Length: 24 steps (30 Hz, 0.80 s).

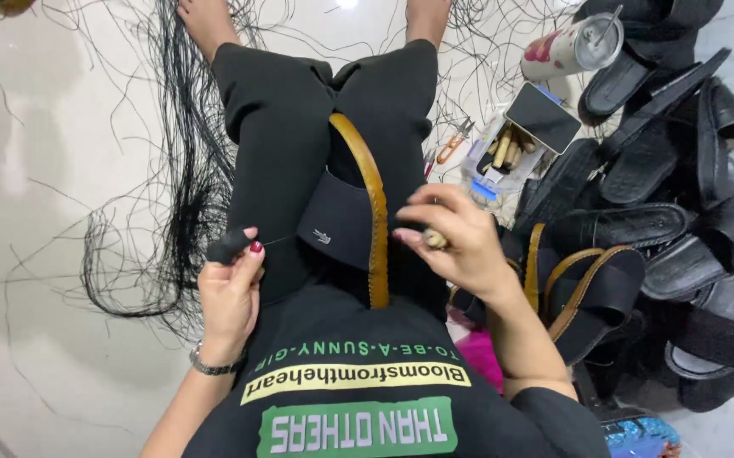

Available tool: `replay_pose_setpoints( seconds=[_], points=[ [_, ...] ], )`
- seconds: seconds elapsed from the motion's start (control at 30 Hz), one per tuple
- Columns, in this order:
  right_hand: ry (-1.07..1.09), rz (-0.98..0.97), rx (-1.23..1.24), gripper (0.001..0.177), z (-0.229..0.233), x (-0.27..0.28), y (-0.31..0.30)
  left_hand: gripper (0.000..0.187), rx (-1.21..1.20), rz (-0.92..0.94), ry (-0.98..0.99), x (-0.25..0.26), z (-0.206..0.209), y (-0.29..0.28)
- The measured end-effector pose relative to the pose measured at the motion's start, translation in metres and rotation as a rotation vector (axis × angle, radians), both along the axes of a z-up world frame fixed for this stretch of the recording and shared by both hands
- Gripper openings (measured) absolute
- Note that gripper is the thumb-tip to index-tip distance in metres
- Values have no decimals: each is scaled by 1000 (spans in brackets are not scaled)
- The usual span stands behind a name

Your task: Hand-sewing straps onto sandal soles using a needle and thread.

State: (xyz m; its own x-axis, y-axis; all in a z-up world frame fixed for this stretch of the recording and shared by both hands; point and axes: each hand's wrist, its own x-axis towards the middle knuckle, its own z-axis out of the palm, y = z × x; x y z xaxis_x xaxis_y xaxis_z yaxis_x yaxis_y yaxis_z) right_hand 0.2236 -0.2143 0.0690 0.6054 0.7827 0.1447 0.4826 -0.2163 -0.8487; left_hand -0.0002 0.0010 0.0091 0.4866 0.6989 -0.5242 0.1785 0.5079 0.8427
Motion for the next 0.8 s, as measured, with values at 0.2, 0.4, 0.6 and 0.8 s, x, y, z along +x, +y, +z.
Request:
replay_pose_setpoints(
  seconds=[0.2, 0.4, 0.6, 0.8],
  points=[
    [524, 262, 225, 11, -9, 29, -34, 27, 91, -81, 25, 9, 4, -4],
    [170, 58, 140, 20, -3, 2, -3, 27, 84, -84, 38, 8, 1, -3],
    [316, 280, -40, 11, 13, 40, -33, 27, 122, -76, 48, 7, -3, -1],
    [-318, 86, -451, 27, -9, 15, -17, 26, 227, -49, 83, 1, -10, -3]
  ],
)
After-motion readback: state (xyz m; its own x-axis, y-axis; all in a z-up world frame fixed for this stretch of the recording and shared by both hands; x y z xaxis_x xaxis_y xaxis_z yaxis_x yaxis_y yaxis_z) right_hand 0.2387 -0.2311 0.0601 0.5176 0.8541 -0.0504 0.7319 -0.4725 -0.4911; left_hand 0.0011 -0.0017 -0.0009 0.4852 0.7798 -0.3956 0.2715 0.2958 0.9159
